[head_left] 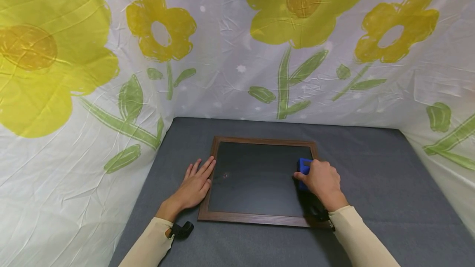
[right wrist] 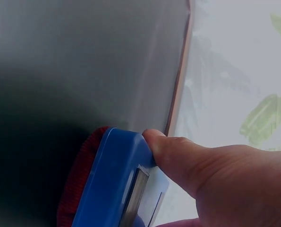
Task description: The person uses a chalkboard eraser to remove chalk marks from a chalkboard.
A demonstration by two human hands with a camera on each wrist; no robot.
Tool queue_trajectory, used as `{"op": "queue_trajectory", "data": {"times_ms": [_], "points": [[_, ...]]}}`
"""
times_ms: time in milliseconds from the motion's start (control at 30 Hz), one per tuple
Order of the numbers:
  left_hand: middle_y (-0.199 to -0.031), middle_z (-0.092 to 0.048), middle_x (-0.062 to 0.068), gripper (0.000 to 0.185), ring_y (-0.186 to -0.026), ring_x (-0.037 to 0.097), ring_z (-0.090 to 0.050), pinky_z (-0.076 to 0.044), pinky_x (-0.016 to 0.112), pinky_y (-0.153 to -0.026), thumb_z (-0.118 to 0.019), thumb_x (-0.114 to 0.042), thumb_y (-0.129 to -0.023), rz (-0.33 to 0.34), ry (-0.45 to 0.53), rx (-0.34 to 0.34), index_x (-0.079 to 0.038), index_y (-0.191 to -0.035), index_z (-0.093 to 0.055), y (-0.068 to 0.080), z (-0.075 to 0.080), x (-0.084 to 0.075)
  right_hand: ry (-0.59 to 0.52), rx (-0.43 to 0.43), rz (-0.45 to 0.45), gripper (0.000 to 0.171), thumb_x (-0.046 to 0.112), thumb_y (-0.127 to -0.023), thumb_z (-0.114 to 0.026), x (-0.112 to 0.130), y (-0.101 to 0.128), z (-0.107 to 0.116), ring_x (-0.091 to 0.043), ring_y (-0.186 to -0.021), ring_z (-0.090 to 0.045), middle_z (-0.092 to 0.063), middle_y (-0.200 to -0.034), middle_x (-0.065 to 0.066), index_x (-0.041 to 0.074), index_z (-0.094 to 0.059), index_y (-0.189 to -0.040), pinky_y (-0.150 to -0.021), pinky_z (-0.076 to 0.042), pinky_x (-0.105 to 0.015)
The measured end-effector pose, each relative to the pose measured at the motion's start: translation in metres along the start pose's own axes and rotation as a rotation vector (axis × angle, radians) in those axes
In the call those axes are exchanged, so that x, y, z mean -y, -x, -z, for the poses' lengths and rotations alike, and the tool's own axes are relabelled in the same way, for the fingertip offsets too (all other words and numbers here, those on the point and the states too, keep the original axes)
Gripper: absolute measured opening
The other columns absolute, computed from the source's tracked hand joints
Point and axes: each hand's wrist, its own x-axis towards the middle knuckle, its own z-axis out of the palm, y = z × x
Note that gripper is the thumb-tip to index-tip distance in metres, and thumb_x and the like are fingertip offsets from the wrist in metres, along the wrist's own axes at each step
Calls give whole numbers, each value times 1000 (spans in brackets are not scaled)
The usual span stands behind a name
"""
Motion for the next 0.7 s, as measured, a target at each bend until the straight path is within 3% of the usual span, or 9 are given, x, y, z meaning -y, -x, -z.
{"op": "queue_trajectory", "data": {"times_ms": [367,700], "points": [[-183,-24,13,66,-166,55,-17,-11,77,-128,-50,-13,-111,-12,2,-2,-5,-173,-30,1,0,0,4,-3,2,72,54,-92,-85,-4,3,4,-35,-63,-66,-70,-81,-24,-14,-71,-111,-56,-59,-52],[-183,-24,10,64,-165,56,-16,-8,78,-127,-46,-16,-112,-36,51,-43,-8,-174,-31,1,-10,11,11,2,3,70,53,-92,-85,-5,1,2,-34,-61,-66,-70,-79,-23,-14,-72,-111,-53,-58,-49]]}}
